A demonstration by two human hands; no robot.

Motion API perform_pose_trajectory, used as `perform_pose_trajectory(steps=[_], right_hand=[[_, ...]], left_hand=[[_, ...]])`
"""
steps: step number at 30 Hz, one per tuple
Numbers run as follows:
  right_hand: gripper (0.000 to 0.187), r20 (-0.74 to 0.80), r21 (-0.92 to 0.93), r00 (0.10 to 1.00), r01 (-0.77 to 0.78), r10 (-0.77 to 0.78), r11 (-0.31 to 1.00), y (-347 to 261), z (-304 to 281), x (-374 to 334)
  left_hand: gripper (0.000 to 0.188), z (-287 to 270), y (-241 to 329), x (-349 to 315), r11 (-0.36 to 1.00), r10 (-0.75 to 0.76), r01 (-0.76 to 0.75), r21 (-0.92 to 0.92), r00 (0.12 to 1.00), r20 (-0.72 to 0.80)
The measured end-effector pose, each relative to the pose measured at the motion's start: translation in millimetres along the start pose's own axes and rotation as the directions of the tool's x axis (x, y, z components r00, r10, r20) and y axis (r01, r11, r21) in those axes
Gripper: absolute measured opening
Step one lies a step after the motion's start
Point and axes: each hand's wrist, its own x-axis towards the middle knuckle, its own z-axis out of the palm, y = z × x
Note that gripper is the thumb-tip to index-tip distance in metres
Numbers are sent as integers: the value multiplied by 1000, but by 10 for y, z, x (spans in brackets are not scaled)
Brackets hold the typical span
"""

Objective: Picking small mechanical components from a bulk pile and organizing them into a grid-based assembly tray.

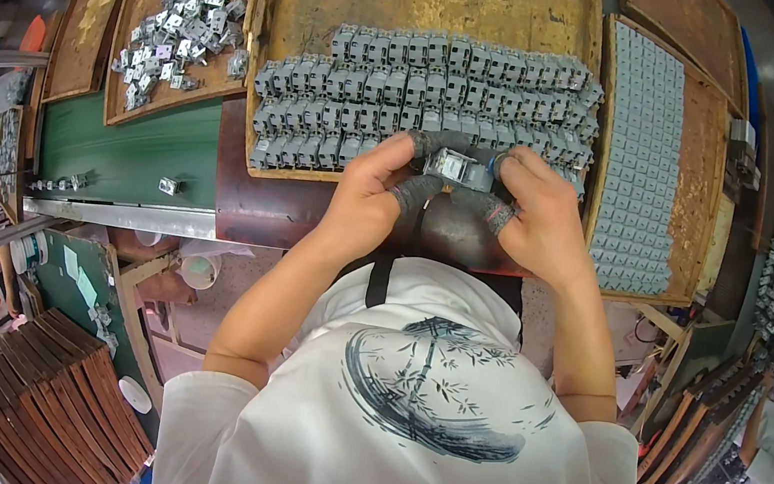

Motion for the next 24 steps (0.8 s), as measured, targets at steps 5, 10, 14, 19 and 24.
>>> perform_pose_trajectory(steps=[5, 10, 14, 19, 24], right_hand=[[19, 24, -81, 1000, -1, 3, 997, -16, 45, 11], [22, -79, -218, 996, 17, -35, 976, 75, 376, 31], [20, -101, -153, 995, -20, 4, 988, 32, 495, 49], [20, -5, -92, 994, -114, 114, 989, 23, 448, 61], [47, 305, 503, 901, -428, 309, 750, 180, 417, 120]], left_hand=[[42, 16, -37, 23, 995, -34, 33, -95, 999, -3], [58, 77, -198, 58, 1000, 23, -22, 15, 996, -88], [72, 39, -298, 67, 834, 176, -113, 541, 982, -67], [72, 2, -209, 136, 723, 327, -218, 655, 944, -47], [68, 44, -174, 99, 899, 279, -246, 363, 959, -40]])
